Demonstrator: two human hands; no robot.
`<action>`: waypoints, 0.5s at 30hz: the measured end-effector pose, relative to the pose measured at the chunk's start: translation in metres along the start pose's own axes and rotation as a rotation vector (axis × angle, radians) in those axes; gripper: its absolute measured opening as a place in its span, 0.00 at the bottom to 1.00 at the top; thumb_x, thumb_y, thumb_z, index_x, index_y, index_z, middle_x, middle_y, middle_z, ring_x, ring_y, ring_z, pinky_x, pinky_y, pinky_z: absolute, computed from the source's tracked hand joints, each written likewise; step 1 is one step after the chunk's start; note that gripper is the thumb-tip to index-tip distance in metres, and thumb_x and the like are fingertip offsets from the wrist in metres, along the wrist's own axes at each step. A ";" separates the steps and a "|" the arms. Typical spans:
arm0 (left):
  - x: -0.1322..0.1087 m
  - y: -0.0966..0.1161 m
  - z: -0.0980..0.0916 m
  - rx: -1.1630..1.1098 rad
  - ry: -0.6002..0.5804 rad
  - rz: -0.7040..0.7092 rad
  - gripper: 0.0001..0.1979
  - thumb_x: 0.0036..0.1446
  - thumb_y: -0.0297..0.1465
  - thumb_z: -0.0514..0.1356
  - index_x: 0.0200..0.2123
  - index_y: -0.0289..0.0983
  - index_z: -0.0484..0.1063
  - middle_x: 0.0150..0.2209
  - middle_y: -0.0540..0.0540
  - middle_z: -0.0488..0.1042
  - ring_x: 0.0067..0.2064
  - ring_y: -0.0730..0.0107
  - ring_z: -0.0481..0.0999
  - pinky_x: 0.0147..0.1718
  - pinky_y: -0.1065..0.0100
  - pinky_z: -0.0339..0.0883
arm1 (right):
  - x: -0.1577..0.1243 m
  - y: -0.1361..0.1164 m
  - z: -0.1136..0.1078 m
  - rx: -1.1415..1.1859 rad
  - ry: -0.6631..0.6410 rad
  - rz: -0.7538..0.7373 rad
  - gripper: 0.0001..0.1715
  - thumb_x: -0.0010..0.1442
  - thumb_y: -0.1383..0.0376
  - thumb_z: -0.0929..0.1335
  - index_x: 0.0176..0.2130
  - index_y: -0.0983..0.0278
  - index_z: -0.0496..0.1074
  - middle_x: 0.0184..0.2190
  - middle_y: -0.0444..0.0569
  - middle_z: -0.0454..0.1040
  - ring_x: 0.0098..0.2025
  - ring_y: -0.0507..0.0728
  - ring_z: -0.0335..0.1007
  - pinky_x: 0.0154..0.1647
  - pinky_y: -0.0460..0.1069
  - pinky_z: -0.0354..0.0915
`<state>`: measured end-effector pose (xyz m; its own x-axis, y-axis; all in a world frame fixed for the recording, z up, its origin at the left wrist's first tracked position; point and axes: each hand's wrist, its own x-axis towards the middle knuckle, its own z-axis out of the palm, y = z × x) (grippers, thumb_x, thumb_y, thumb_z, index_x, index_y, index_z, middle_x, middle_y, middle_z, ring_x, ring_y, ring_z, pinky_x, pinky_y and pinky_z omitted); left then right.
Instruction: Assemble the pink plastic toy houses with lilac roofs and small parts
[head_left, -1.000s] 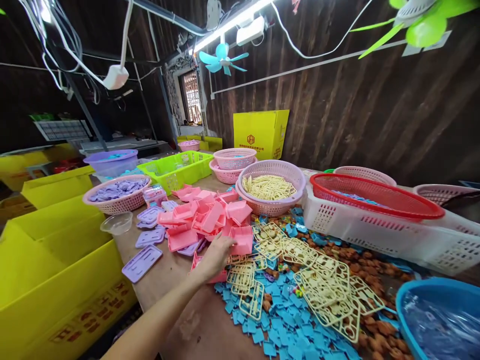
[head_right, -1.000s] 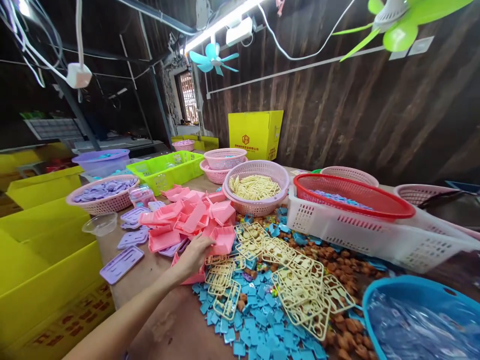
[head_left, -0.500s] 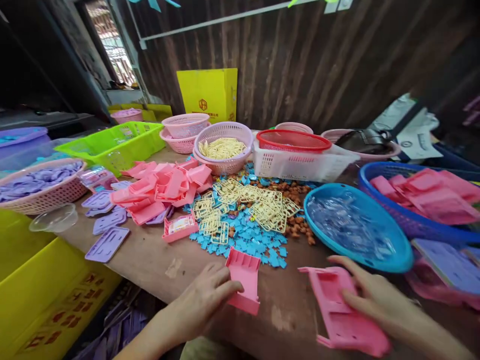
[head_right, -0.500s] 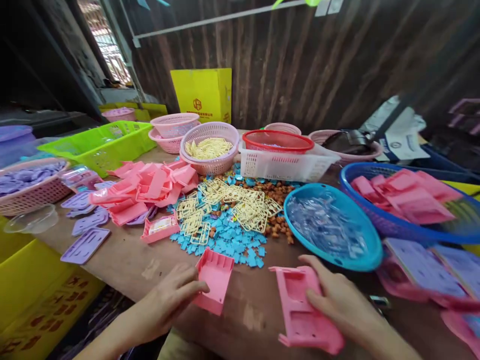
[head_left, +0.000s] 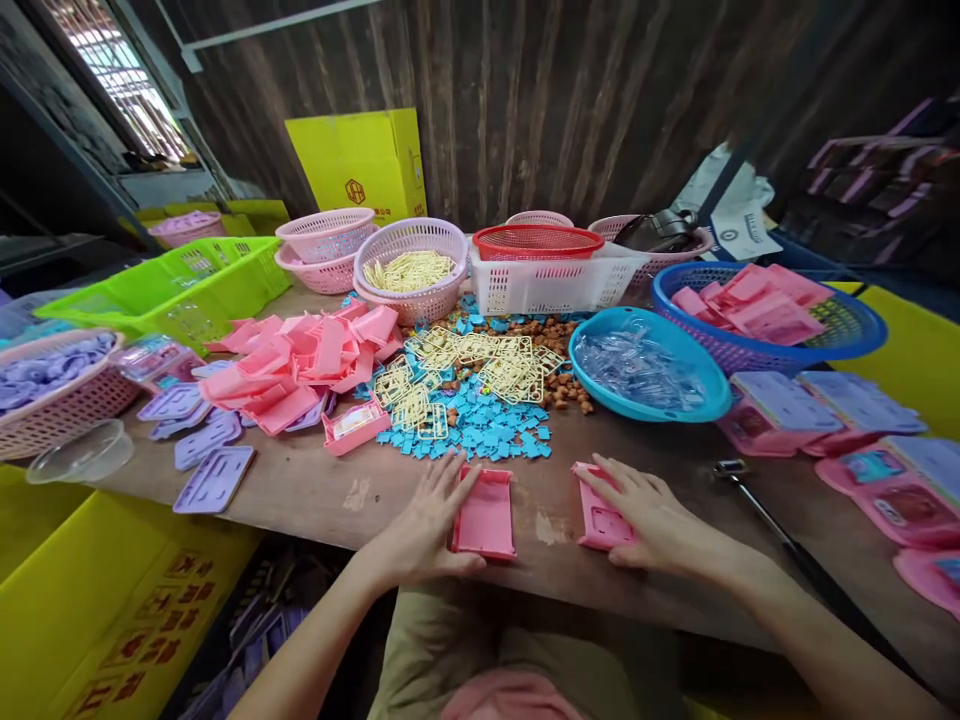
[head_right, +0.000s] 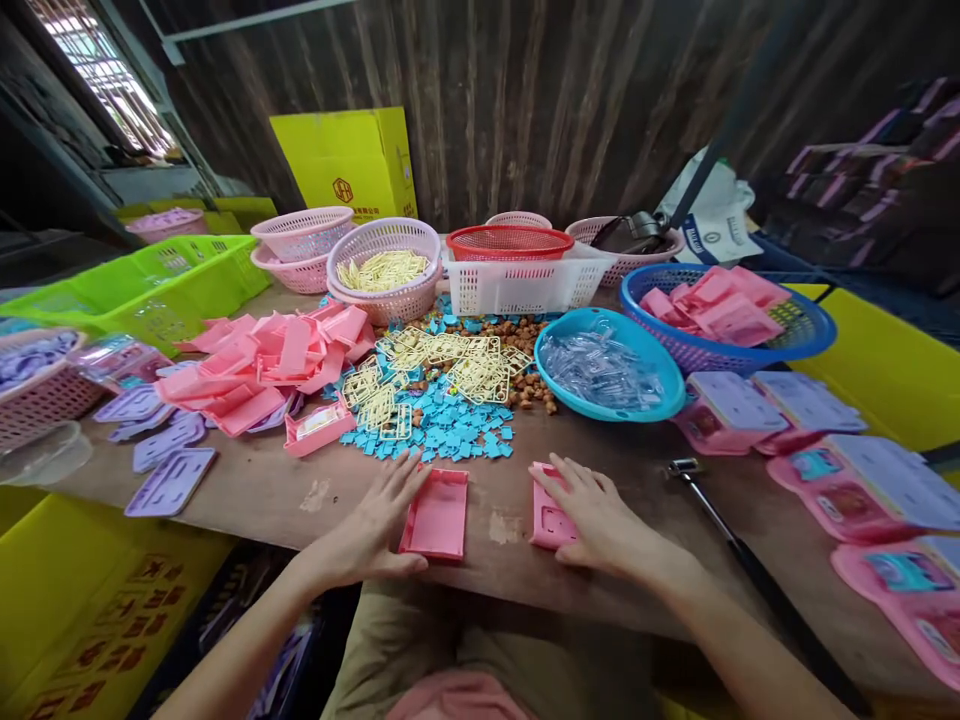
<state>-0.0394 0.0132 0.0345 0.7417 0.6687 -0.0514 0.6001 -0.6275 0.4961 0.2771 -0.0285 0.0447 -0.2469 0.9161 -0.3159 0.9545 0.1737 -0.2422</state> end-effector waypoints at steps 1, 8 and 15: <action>0.008 0.002 -0.003 0.042 -0.063 0.012 0.48 0.49 0.45 0.61 0.65 0.36 0.37 0.67 0.33 0.37 0.67 0.45 0.32 0.61 0.44 0.35 | 0.003 -0.003 0.002 -0.007 0.004 0.006 0.55 0.40 0.68 0.69 0.64 0.61 0.49 0.65 0.60 0.48 0.66 0.69 0.41 0.61 0.66 0.46; 0.044 0.017 -0.008 0.197 -0.220 -0.077 0.54 0.32 0.42 0.70 0.59 0.25 0.52 0.59 0.24 0.57 0.61 0.37 0.55 0.57 0.47 0.48 | -0.003 -0.019 0.000 0.196 0.045 0.124 0.55 0.37 0.66 0.70 0.63 0.64 0.53 0.57 0.63 0.56 0.59 0.72 0.53 0.55 0.65 0.54; 0.038 0.001 0.004 0.012 -0.035 -0.486 0.14 0.48 0.31 0.61 0.39 0.34 0.67 0.43 0.37 0.72 0.45 0.52 0.72 0.39 0.63 0.62 | -0.035 -0.069 0.023 0.848 -0.081 -0.148 0.54 0.40 0.65 0.71 0.63 0.54 0.50 0.58 0.50 0.55 0.58 0.63 0.57 0.58 0.57 0.56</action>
<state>-0.0088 0.0363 0.0296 0.3841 0.8719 -0.3037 0.8827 -0.2504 0.3977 0.2163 -0.0805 0.0512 -0.4006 0.8713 -0.2835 0.4724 -0.0687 -0.8787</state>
